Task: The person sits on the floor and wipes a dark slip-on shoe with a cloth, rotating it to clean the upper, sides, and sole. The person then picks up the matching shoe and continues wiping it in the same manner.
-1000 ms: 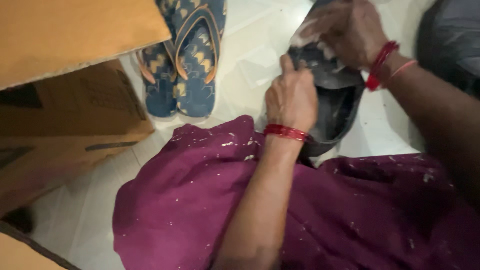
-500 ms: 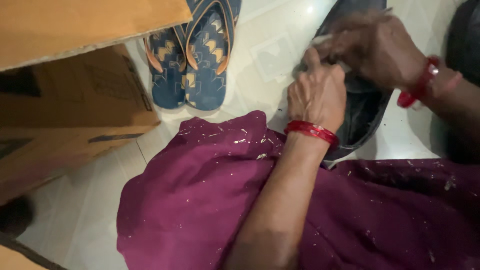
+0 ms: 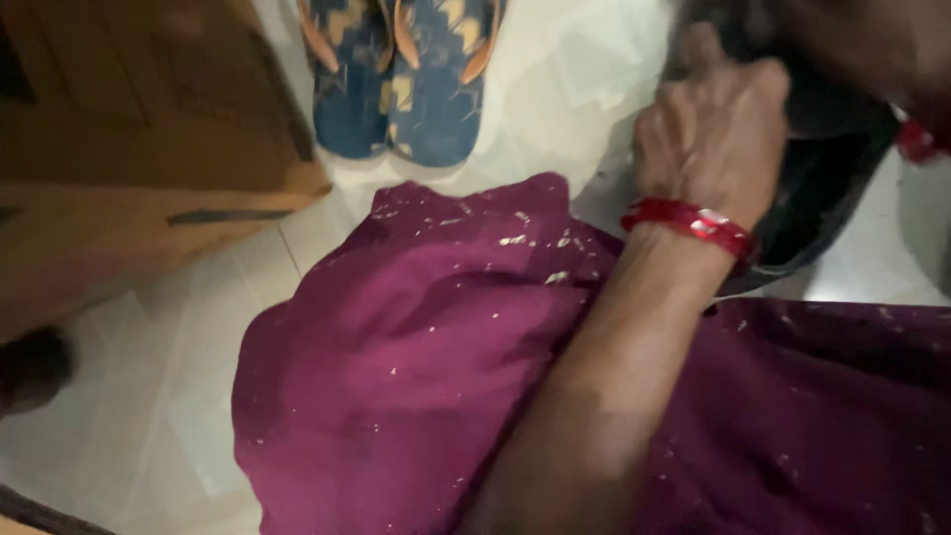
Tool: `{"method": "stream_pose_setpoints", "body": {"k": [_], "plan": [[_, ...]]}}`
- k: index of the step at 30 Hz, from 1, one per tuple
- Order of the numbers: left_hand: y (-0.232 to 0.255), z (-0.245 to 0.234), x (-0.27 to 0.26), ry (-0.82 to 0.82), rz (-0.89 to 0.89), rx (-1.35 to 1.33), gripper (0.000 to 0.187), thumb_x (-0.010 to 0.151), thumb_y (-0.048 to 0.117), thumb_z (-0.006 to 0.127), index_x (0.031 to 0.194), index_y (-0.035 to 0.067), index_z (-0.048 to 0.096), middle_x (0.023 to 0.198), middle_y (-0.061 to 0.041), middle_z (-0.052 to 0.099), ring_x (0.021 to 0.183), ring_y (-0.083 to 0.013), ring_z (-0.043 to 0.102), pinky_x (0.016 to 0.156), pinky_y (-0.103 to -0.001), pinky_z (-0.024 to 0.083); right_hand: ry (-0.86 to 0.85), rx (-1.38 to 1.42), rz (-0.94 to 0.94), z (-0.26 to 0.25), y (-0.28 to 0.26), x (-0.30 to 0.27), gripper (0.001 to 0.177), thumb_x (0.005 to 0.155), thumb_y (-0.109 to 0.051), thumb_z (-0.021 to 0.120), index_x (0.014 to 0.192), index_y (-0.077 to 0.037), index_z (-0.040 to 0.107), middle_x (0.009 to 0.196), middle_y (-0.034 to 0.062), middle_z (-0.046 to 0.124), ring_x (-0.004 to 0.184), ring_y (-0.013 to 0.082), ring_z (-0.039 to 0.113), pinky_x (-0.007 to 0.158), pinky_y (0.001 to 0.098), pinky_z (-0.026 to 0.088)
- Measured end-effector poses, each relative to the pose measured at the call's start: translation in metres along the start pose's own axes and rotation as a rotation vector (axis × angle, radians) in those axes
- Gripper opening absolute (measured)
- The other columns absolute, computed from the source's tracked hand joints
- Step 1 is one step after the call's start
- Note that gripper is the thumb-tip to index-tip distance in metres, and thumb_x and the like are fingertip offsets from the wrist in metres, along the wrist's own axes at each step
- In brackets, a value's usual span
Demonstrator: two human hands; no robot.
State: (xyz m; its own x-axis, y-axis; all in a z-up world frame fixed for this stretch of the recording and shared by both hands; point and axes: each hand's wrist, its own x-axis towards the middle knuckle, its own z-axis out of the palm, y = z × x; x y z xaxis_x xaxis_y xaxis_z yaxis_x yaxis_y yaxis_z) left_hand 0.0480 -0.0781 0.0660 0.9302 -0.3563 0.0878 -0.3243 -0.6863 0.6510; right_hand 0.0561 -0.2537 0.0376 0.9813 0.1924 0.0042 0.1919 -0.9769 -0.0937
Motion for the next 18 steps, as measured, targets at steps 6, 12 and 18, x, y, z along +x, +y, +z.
{"method": "stream_pose_setpoints", "body": {"k": [6,12,18], "plan": [[0.002,0.01,-0.004,0.066,-0.014,-0.045,0.01,0.085,0.014,0.07,0.085,0.013,0.08,0.132,-0.023,0.062,0.086,-0.0369,0.076,0.059,-0.042,0.063,0.015,0.093,-0.136,-0.005,-0.027,-0.013,0.015,0.108,-0.01,0.065,0.116,-0.003,0.074,0.098,0.0151,0.073,0.082,0.025,0.072,0.071,0.0356,0.059],[0.0,0.017,-0.001,0.062,0.001,-0.01,0.01,0.089,0.013,0.07,0.09,0.014,0.08,0.115,-0.025,0.064,0.083,-0.0358,0.076,0.055,-0.037,0.062,0.02,0.101,-0.182,-0.008,-0.055,-0.001,0.015,0.107,-0.009,0.065,0.117,-0.003,0.074,0.099,0.0153,0.073,0.083,0.0253,0.072,0.072,0.0357,0.059],[0.006,0.01,-0.003,0.036,-0.032,-0.017,0.009,0.084,0.013,0.071,0.086,0.014,0.08,0.122,-0.025,0.064,0.077,-0.0353,0.076,0.052,-0.04,0.061,0.018,0.109,-0.189,-0.001,-0.06,0.0,0.016,0.106,-0.008,0.064,0.117,-0.003,0.074,0.101,0.0154,0.073,0.083,0.0255,0.072,0.072,0.0358,0.059]]}}
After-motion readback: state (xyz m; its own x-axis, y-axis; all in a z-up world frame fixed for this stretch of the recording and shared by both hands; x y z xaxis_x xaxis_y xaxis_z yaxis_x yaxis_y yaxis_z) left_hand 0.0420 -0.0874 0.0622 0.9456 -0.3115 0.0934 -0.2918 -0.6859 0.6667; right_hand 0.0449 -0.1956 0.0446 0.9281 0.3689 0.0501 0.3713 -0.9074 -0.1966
